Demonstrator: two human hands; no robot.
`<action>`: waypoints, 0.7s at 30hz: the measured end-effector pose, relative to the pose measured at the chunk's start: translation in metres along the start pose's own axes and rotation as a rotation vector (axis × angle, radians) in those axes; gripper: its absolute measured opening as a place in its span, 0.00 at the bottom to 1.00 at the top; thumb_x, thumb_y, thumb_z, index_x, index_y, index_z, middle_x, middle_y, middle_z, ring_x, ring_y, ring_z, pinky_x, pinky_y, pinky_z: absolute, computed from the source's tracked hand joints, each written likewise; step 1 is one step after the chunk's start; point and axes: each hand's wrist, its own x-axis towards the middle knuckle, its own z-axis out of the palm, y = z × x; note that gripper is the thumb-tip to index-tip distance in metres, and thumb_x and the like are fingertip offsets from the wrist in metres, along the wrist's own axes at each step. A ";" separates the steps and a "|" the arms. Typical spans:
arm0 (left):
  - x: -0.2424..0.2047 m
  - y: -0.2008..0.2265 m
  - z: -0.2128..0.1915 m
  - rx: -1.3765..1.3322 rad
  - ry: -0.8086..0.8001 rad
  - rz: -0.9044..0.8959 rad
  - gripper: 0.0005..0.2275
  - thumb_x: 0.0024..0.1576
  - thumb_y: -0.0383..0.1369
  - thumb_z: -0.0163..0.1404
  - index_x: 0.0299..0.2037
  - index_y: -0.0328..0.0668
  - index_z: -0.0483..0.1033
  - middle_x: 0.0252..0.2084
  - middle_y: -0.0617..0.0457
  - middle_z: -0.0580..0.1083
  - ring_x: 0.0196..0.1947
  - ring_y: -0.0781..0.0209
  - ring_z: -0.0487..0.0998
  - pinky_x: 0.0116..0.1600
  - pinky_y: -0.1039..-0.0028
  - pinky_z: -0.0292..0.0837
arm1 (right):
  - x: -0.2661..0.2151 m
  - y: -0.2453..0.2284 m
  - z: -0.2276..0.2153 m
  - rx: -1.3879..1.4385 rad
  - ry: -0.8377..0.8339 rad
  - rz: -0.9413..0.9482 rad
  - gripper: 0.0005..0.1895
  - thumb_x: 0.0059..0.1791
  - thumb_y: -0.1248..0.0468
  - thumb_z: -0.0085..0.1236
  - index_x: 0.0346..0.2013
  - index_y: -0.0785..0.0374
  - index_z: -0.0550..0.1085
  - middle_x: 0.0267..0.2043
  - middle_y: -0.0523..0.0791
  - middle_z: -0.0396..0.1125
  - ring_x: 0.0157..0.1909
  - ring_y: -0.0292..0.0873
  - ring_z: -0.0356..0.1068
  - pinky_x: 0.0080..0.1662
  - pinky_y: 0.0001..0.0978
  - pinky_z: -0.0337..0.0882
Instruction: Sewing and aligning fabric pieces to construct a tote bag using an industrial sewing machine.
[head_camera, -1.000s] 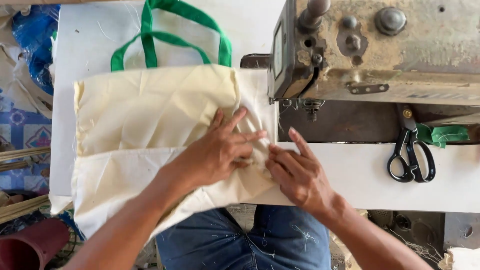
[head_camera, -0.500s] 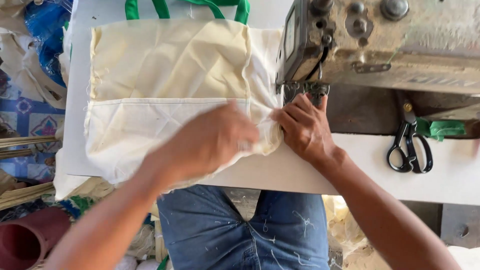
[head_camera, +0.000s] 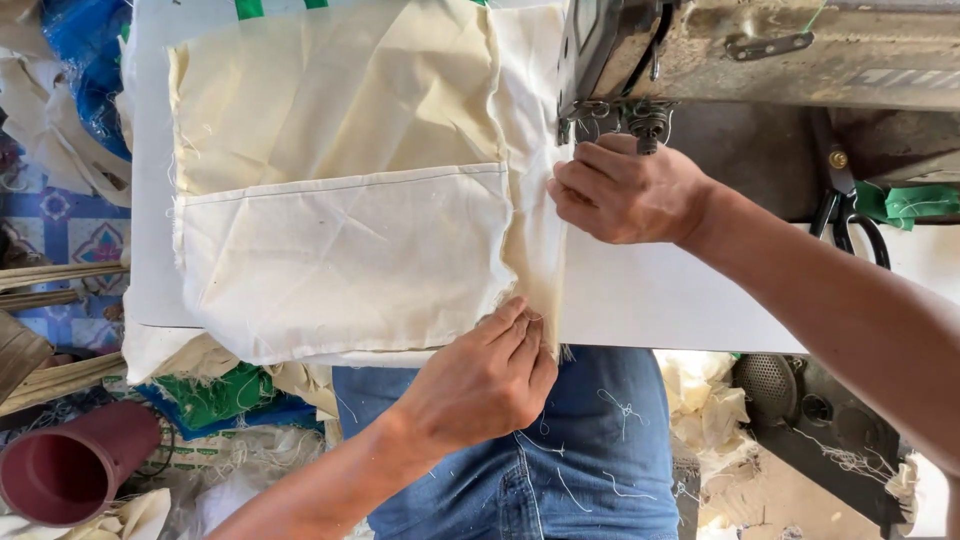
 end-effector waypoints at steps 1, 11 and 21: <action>-0.003 0.002 0.004 0.040 -0.067 0.040 0.05 0.60 0.23 0.49 0.37 0.34 0.80 0.39 0.39 0.81 0.41 0.50 0.83 0.64 0.64 0.76 | -0.005 -0.007 0.006 -0.010 -0.033 0.015 0.11 0.54 0.72 0.63 0.30 0.58 0.72 0.31 0.42 0.68 0.29 0.35 0.65 0.32 0.23 0.68; 0.000 0.005 0.005 0.064 -0.177 0.043 0.06 0.60 0.25 0.48 0.34 0.38 0.79 0.42 0.39 0.80 0.46 0.44 0.81 0.67 0.56 0.72 | 0.009 -0.022 -0.007 -0.055 -0.144 0.055 0.16 0.53 0.75 0.59 0.22 0.59 0.70 0.29 0.43 0.67 0.28 0.38 0.61 0.31 0.25 0.62; -0.002 -0.008 0.003 -0.236 -0.034 -0.137 0.08 0.65 0.22 0.44 0.38 0.30 0.77 0.39 0.36 0.77 0.53 0.38 0.80 0.67 0.46 0.71 | -0.007 -0.022 -0.005 0.105 -0.020 0.201 0.03 0.51 0.76 0.61 0.37 0.68 0.78 0.42 0.51 0.75 0.22 0.36 0.59 0.25 0.25 0.57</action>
